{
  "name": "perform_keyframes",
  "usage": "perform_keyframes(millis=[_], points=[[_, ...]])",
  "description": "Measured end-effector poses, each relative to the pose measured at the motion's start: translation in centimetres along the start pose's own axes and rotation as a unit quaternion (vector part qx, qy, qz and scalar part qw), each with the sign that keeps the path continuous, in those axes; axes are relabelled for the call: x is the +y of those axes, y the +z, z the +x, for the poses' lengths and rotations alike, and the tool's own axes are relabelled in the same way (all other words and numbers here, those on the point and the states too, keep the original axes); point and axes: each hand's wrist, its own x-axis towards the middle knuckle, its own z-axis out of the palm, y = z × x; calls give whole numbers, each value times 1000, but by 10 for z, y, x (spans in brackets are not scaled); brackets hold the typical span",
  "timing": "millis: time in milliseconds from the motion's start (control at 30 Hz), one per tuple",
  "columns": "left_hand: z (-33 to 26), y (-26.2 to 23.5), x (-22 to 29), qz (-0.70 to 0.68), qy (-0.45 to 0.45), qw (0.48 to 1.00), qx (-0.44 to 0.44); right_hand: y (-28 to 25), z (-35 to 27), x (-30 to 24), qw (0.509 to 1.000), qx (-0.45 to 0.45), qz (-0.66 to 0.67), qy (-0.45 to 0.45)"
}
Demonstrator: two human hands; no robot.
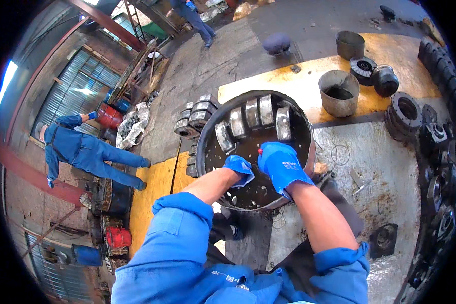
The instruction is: The person cleans metal mechanical components by dipping them into a basin of liquid and scrubbing them with a small brush while wearing blue protective gloves.
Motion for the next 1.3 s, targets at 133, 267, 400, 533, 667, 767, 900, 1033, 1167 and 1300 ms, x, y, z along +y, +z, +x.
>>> perform_keyframes(millis=[133,267,400,533,667,767,900,1033,1167,1300], points=[[0,9,-8,-21,-16,999,-28,-12,-6,-5,1000,-23,-2,-1],[5,16,-16,-42,-19,998,-52,-16,-9,0,999,7,17,-28],[-23,-40,-6,-84,33,995,-36,-5,-4,12,994,68,29,-84],[-62,-108,7,-99,12,995,-18,-14,-4,-3,996,36,44,-62],[-56,-105,9,-69,-46,996,-34,-11,6,2,999,22,31,-8],[-57,-100,10,-88,-46,995,14,-6,12,8,998,38,40,24],[-66,-91,3,-108,-51,992,33,-7,9,8,992,45,104,45],[-89,-70,-19,-168,-50,981,79,1,20,9,992,14,110,61],[-113,-43,-28,-204,-99,971,76,13,22,5,994,6,100,49],[-133,-3,-39,-242,-121,956,113,29,27,-9,994,-25,99,39]])
